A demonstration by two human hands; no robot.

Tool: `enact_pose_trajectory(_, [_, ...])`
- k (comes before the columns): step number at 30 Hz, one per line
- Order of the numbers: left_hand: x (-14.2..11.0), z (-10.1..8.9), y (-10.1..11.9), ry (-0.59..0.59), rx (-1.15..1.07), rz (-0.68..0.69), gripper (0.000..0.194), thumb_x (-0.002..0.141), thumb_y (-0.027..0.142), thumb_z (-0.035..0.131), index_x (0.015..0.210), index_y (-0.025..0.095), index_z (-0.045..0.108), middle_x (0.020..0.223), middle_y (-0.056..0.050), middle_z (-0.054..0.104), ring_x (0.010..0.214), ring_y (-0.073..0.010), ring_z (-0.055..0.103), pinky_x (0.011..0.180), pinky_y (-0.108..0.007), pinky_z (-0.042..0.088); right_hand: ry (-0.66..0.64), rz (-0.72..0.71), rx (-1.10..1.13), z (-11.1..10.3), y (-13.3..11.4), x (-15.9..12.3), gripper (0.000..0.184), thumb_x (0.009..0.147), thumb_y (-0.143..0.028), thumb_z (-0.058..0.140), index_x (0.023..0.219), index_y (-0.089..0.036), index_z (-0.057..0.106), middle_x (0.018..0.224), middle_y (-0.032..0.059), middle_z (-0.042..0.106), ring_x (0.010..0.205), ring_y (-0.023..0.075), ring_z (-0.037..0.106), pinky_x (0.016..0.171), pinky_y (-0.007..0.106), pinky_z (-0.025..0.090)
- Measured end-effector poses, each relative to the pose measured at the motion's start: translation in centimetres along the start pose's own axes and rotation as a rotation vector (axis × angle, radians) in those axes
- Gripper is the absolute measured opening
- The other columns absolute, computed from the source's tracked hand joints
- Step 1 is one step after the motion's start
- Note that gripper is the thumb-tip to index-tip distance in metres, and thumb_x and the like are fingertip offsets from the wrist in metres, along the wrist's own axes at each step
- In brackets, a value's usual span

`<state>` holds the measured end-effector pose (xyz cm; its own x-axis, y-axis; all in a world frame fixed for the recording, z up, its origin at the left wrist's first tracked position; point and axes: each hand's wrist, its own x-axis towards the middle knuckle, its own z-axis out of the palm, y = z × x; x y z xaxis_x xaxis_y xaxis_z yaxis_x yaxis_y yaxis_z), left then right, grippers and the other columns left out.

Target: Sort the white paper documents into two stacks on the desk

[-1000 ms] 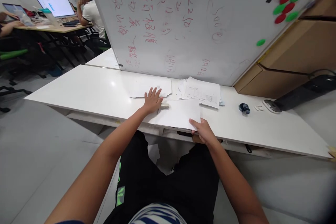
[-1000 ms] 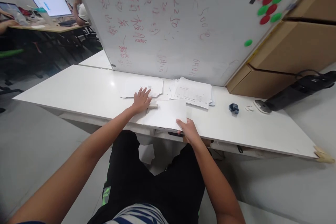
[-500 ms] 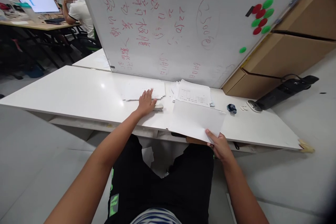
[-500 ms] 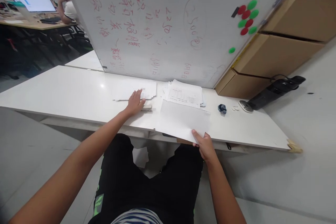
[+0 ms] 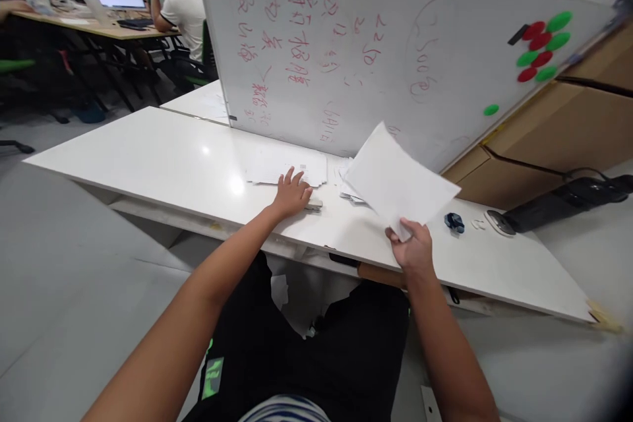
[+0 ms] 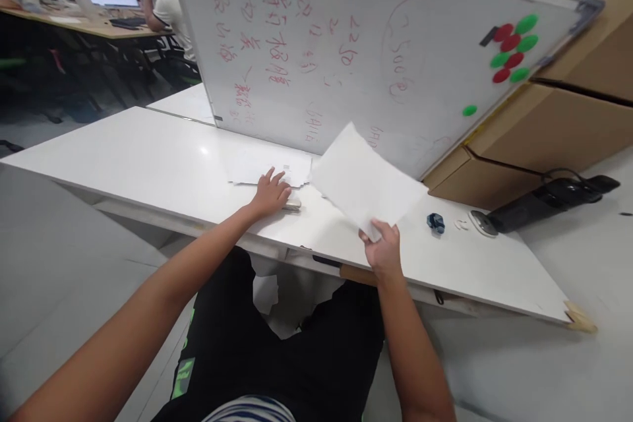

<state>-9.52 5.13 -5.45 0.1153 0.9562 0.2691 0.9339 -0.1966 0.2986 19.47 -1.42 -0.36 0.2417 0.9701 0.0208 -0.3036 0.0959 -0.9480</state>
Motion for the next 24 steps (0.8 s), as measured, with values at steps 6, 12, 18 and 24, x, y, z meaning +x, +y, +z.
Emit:
enact_pose_trajectory(6, [-0.2,0.4,0.0,0.036,0.014,0.014,0.042,0.096,0.040,0.027,0.110,0.021,0.062,0.142,-0.006,0.045,0.140,-0.0320,0.019,0.109,-0.055,0.020,-0.291,0.061,-0.164,13.2,2.3,8.6,0.024,0.070,-0.032,0.068,0.084,-0.021,0.051,0.073,-0.0030,0.058,0.051,0.0063,0.050,0.042,0.018,0.039])
enact_pose_trajectory(12, [-0.4,-0.1,0.3,0.068,0.071,0.076,0.040,0.095,0.036,0.031,0.102,0.018,0.065,0.114,-0.013,0.061,0.116,-0.0290,0.046,0.097,-0.048,0.034,-0.288,0.069,-0.868,19.4,8.5,11.5,0.021,0.079,-0.026,0.059,0.096,-0.013,0.056,0.084,0.0073,0.067,0.059,0.0147,0.062,0.055,0.026,0.048])
enact_pose_trajectory(18, [-0.6,-0.6,0.6,0.060,0.091,0.053,0.039,0.095,0.039,0.031,0.100,0.020,0.065,0.107,-0.011,0.062,0.106,-0.0298,0.048,0.085,-0.046,0.038,-0.169,-0.176,-1.218,16.1,8.8,10.4,0.048,0.086,-0.047,0.049,0.114,-0.009,0.055,0.105,0.0194,0.065,0.098,0.0282,0.060,0.083,0.037,0.044])
enact_pose_trajectory(24, [-0.5,-0.8,0.7,-0.004,0.062,0.024,0.039,0.095,0.038,0.028,0.101,0.021,0.063,0.105,-0.009,0.064,0.103,-0.0281,0.050,0.085,-0.045,0.036,-0.192,-0.633,-1.255,5.3,6.4,7.4,0.039,0.093,-0.038,0.033,0.113,-0.019,0.060,0.105,0.0111,0.064,0.101,0.0225,0.058,0.089,0.034,0.041])
